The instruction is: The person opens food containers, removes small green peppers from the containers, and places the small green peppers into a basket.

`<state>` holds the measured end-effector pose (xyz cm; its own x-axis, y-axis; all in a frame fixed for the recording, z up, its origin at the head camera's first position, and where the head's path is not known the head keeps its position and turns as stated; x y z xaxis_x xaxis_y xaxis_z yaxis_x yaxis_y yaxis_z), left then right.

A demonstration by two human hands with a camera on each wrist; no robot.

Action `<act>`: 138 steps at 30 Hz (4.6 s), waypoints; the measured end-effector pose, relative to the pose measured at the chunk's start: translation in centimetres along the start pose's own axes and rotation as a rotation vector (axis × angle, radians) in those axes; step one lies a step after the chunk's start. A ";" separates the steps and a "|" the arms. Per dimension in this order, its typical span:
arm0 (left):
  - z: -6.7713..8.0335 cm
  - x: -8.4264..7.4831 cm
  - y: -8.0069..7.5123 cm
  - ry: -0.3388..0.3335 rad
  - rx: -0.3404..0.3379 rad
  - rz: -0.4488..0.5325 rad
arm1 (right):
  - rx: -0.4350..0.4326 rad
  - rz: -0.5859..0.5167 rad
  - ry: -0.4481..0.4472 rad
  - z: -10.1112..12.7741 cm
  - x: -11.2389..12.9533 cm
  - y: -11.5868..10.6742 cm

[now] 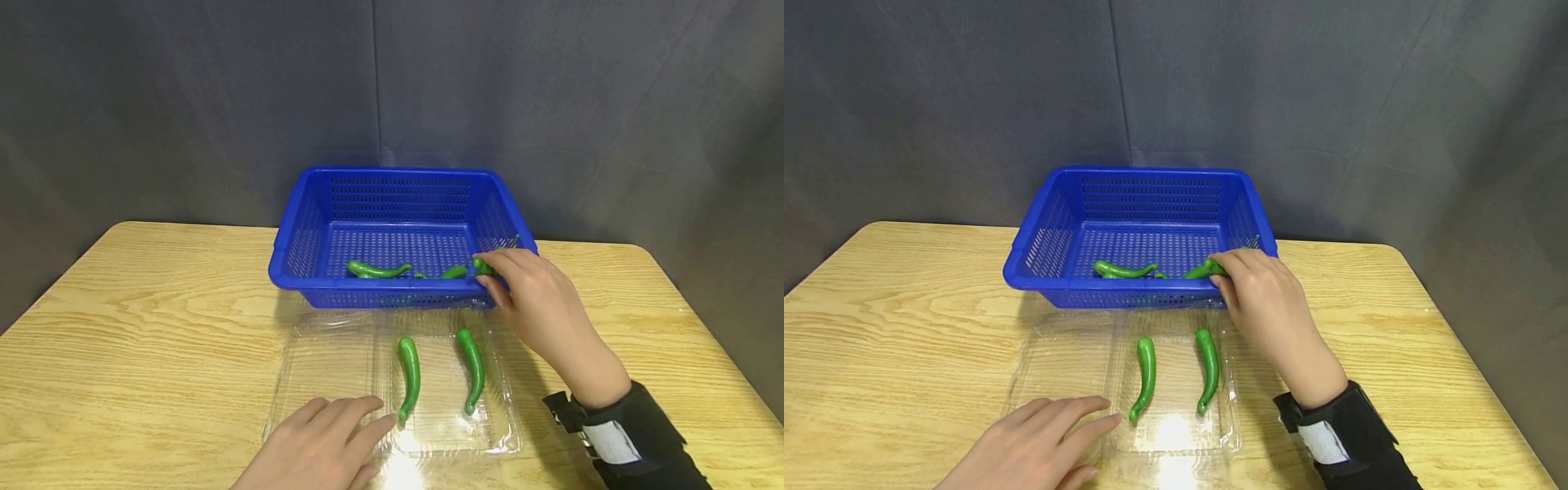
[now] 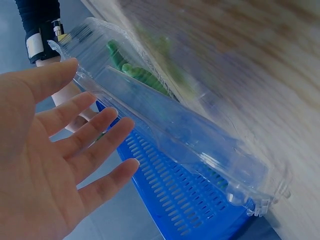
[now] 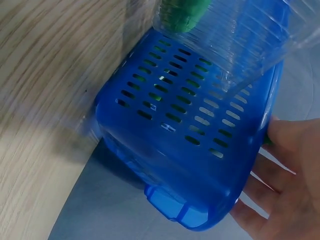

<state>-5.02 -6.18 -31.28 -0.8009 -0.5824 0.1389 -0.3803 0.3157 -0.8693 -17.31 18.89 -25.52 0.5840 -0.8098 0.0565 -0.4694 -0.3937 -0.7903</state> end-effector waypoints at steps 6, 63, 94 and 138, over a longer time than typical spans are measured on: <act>-0.1 0.0 0.0 -0.009 0.000 -0.003 | 0.007 0.004 0.002 0.0 -0.1 0.2; -0.1 -0.2 0.2 -0.042 0.063 0.063 | 0.213 0.018 -0.170 0.1 7.5 -2.0; -0.2 -0.4 0.1 -0.043 0.012 0.028 | 0.599 0.063 -0.053 1.8 7.3 -0.5; -0.1 -0.5 0.0 -0.017 -0.017 -0.021 | 0.892 -0.057 0.071 2.9 5.7 2.2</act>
<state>-4.70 -5.84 -31.30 -0.7845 -0.6020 0.1487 -0.4050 0.3159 -0.8580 -13.05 14.69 -28.70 0.5345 -0.8359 0.1244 0.2652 0.0261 -0.9638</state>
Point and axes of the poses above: each hand's wrist, its own z-axis away from the middle knuckle, its own y-axis out of the palm, x = y × z, the point moved 4 cm from there along -z, towards the middle knuckle, and after that the axes turned 2 degrees about z, right-handed, at the moved point
